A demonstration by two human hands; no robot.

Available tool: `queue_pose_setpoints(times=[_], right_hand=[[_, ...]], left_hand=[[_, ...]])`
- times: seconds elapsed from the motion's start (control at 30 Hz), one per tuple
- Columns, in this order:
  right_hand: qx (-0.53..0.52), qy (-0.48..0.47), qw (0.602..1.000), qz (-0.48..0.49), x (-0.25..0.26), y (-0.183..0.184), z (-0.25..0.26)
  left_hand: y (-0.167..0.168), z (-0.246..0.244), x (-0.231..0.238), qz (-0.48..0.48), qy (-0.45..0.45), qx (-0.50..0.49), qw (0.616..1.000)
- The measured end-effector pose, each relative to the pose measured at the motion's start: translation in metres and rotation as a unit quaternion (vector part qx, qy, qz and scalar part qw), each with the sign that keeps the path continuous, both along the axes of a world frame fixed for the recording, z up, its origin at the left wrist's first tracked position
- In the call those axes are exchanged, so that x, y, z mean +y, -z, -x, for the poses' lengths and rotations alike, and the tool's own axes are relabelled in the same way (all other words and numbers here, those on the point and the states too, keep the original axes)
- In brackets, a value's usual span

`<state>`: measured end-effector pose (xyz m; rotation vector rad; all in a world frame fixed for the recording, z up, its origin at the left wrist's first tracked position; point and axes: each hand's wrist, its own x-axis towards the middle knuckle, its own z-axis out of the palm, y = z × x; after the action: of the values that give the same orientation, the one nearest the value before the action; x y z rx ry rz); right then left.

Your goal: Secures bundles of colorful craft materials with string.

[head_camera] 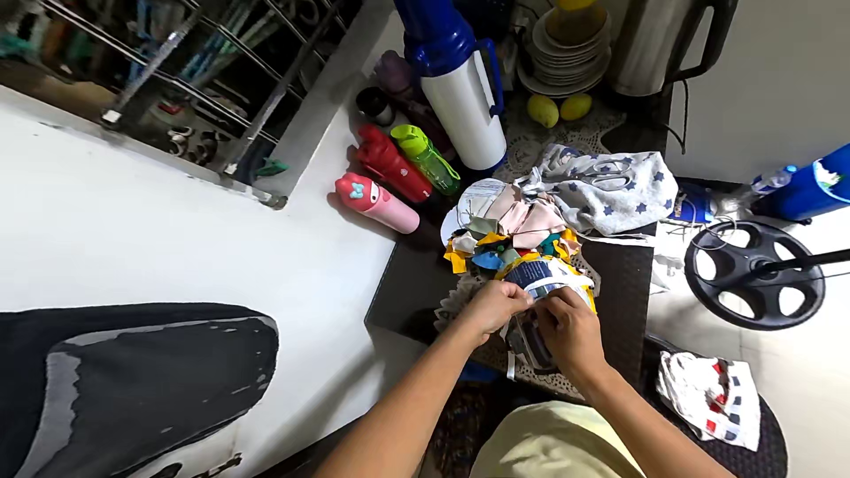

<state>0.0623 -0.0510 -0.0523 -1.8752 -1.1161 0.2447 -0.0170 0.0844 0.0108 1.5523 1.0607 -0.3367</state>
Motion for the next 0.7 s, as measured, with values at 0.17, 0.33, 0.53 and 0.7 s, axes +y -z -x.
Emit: queue_pose_setpoints(times=[0.17, 0.33, 0.53, 0.7], right_hand=[[0.121, -0.071, 0.982, 0.13, 0.003, -0.029, -0.013], [0.173, -0.101, 0.963, 0.181, 0.006, -0.042, -0.02], [-0.01, -0.039, 0.998, 0.043, -0.001, -0.008, 0.002], [0.064, -0.025, 0.997, 0.042, -0.002, -0.011, -0.001]], left_hand=[[0.0, 0.005, 0.003, -0.012, 0.052, -0.018, 0.998], [0.001, 0.006, 0.002, -0.004, 0.061, -0.03, 0.998], [0.001, 0.007, 0.002, 0.011, 0.019, -0.025, 0.999], [0.005, 0.009, -0.001, -0.013, 0.02, -0.031, 0.999]])
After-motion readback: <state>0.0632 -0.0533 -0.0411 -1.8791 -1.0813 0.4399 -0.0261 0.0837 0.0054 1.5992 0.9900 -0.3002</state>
